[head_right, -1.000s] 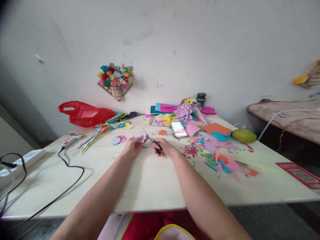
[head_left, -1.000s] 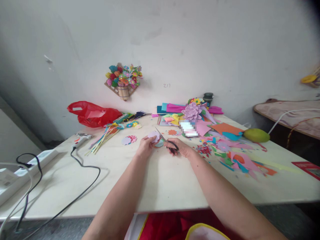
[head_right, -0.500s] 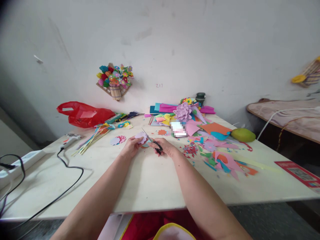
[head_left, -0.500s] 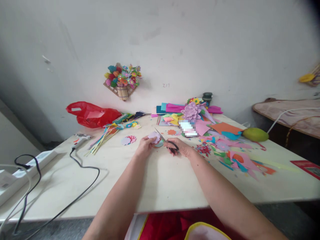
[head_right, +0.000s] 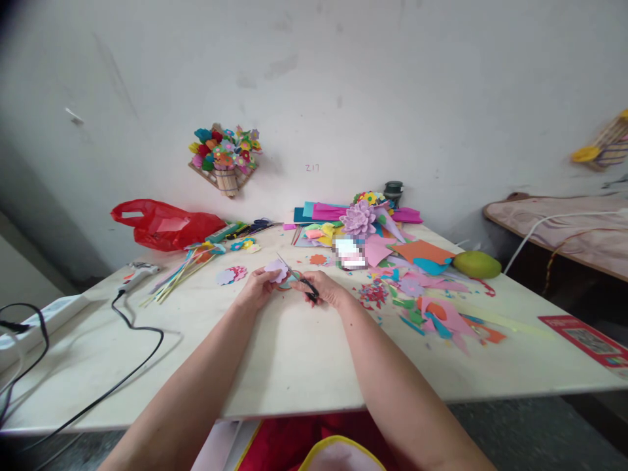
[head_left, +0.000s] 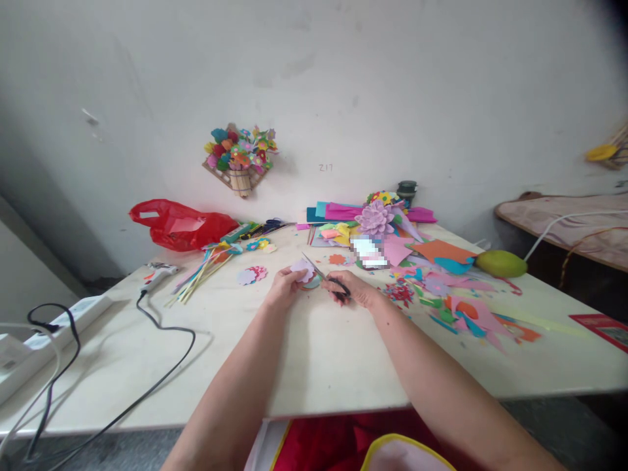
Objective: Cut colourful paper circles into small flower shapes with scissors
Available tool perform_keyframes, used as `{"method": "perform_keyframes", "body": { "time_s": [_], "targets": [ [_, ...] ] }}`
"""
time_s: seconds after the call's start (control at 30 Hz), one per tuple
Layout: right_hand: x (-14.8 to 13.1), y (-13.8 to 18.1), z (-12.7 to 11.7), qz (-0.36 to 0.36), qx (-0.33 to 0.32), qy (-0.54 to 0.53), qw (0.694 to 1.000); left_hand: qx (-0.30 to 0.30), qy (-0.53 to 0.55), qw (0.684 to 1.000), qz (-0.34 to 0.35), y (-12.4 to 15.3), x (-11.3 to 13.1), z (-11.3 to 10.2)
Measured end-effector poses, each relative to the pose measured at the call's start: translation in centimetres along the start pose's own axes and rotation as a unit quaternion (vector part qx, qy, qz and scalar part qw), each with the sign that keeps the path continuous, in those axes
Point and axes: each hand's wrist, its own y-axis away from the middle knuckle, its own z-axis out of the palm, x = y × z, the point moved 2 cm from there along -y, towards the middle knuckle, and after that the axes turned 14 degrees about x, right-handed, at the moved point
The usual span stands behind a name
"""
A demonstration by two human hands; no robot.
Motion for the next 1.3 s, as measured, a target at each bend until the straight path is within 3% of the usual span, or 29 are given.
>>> {"method": "perform_keyframes", "body": {
  "time_s": [0.97, 1.3],
  "targets": [
    [0.15, -0.21, 0.09, 0.001, -0.003, -0.009, 1.0, 0.0, -0.001, 1.0, 0.007, 0.17, 0.16, 0.09],
    [0.01, -0.03, 0.2, -0.002, -0.008, 0.0, 1.0, 0.028, 0.007, 1.0, -0.001, 0.12, 0.26, 0.06]
  ]
}}
